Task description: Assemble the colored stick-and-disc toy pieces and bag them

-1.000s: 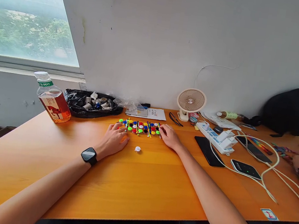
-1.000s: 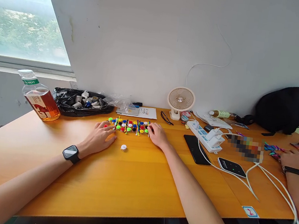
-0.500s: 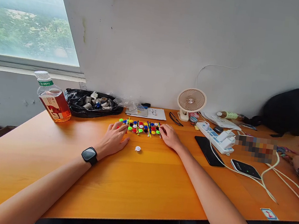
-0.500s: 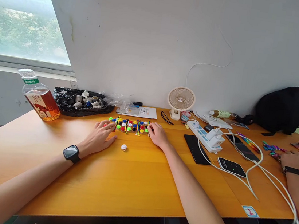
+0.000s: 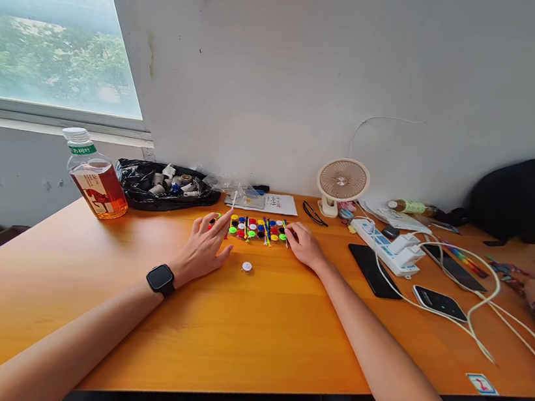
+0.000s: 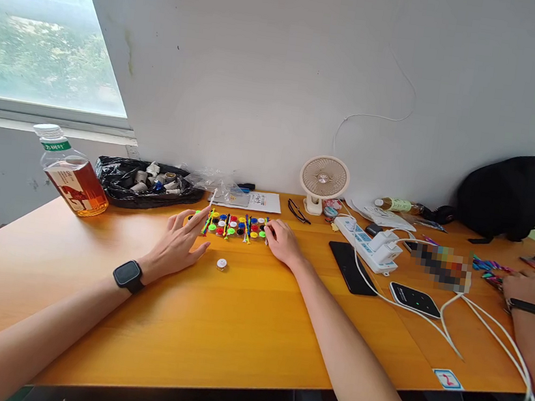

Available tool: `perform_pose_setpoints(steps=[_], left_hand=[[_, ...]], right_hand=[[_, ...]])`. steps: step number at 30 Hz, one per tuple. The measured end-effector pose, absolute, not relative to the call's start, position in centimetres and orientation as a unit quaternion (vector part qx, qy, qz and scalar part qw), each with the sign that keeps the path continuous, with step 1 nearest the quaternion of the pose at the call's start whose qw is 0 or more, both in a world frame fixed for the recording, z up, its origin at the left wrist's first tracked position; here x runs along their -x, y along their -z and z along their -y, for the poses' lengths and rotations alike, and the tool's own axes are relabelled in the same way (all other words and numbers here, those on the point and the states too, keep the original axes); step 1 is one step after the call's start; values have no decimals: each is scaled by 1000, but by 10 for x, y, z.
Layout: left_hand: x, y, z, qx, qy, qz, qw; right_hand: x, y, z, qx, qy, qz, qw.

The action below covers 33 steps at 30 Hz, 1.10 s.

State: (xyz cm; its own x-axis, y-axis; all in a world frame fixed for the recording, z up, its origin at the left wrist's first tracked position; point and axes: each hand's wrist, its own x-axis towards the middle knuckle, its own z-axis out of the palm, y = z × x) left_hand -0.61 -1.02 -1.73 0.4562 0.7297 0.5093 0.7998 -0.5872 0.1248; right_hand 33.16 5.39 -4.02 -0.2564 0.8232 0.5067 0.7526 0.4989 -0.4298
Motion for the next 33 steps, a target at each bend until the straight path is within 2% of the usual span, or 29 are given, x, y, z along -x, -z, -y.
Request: perform_pose_setpoints(steps=[4,9,13,16,24,27,33], left_hand=[[4,13,15,855,272,433,80],[3,4,24,886,294,351,73],[2,1,29,895,353,263,68],[-1,1,33,884,412,211,71],[-6,3,35,826,530,190,24],[-4,4,32,828,510,234,-21],[0,12,24,874,366,298,-117]], right_hand=[[-331,36,-52,493,-49,788,366],[-326,24,-44,467,-23,769,436],[-306,13,-26,446,-95,755,472],[-284,4,-9,388,-178,784,451],[-259,-2,9,331,-248,822,392],[-260,1,9,343,-304,814,356],[-259,8,10,369,-370,789,323]])
